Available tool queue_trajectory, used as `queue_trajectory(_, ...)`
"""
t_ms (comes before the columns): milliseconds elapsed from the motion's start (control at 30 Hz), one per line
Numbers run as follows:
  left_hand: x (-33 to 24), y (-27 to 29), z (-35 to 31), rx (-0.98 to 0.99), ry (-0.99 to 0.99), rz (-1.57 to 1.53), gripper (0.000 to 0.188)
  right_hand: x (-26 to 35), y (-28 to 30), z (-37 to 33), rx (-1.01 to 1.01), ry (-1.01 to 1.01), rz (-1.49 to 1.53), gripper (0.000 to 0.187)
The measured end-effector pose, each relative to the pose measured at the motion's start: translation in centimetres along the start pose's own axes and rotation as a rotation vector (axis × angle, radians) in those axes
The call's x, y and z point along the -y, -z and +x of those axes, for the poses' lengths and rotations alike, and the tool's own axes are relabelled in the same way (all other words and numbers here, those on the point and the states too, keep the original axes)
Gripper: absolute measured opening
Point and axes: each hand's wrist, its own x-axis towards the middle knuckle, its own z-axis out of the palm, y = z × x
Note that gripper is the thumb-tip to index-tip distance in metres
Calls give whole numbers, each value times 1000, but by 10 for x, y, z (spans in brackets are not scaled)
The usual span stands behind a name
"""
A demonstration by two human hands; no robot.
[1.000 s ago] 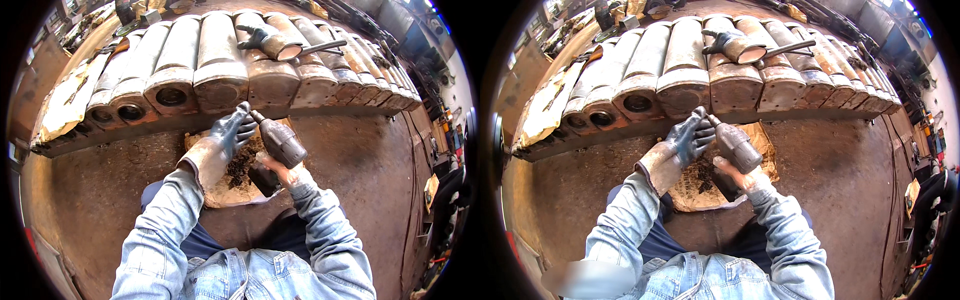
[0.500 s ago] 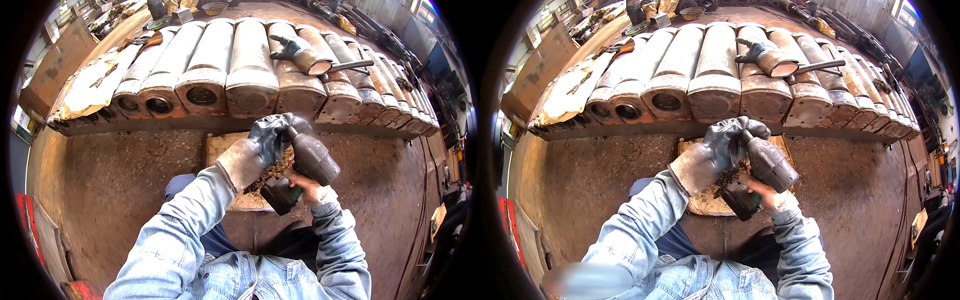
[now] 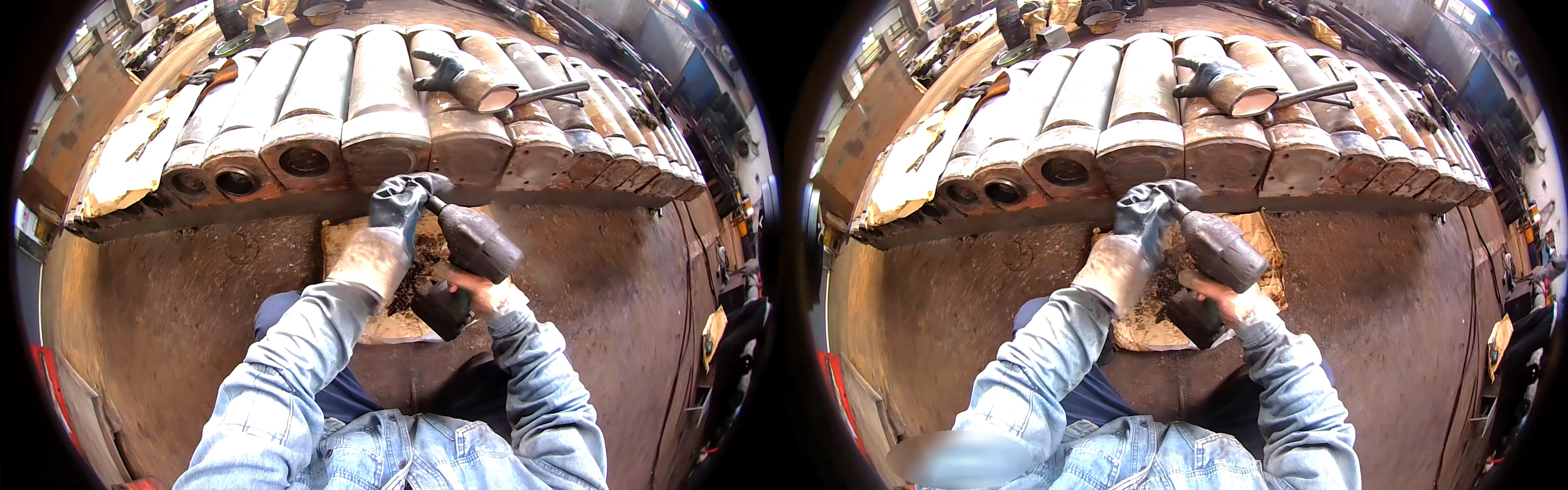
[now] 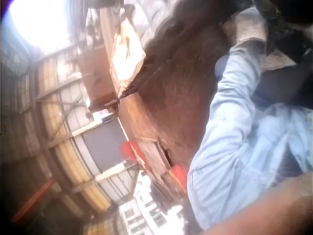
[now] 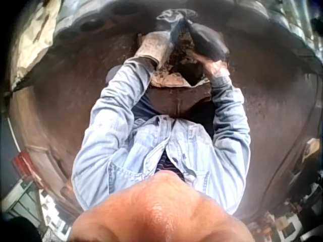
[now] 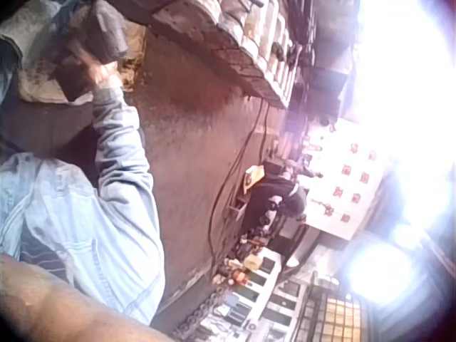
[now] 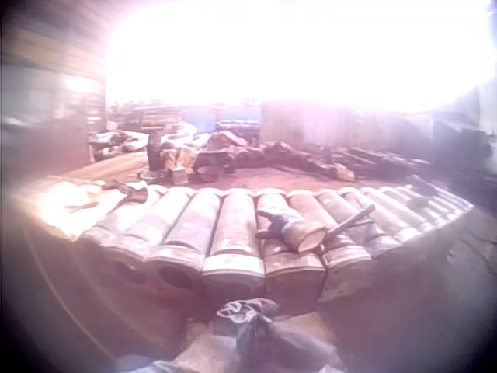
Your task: The person uses a cordless drill to create holes in a row of cylindrical metal objects arranged on a workbench. The person holds the drill with both hands, positions it against the metal surface, and drills multiple holes sequentially. A paper bag is placed underneath to catch the metal shavings.
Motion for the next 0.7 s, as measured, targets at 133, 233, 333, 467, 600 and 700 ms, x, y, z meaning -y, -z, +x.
queue_trajectory(133,-4,1,-5,-235,123,-490,26,8,-11,8,-26,78,14,45)
queue_trajectory(233,12,11,-1,-212,222,-425,23,1,-10,24,-147,47,-20,41)
queue_trajectory(333,38,15,0,-163,138,-2,38,-12,-2,47,-254,29,-33,35)
queue_trajectory(467,33,9,-7,-224,122,3,52,-32,10,80,-225,106,46,33)
queue_trajectory(600,16,19,-15,-237,94,-82,54,-18,-8,90,-220,178,191,36)
queue_trajectory(700,11,22,-19,-229,53,-161,51,-23,-12,108,-260,61,294,38)
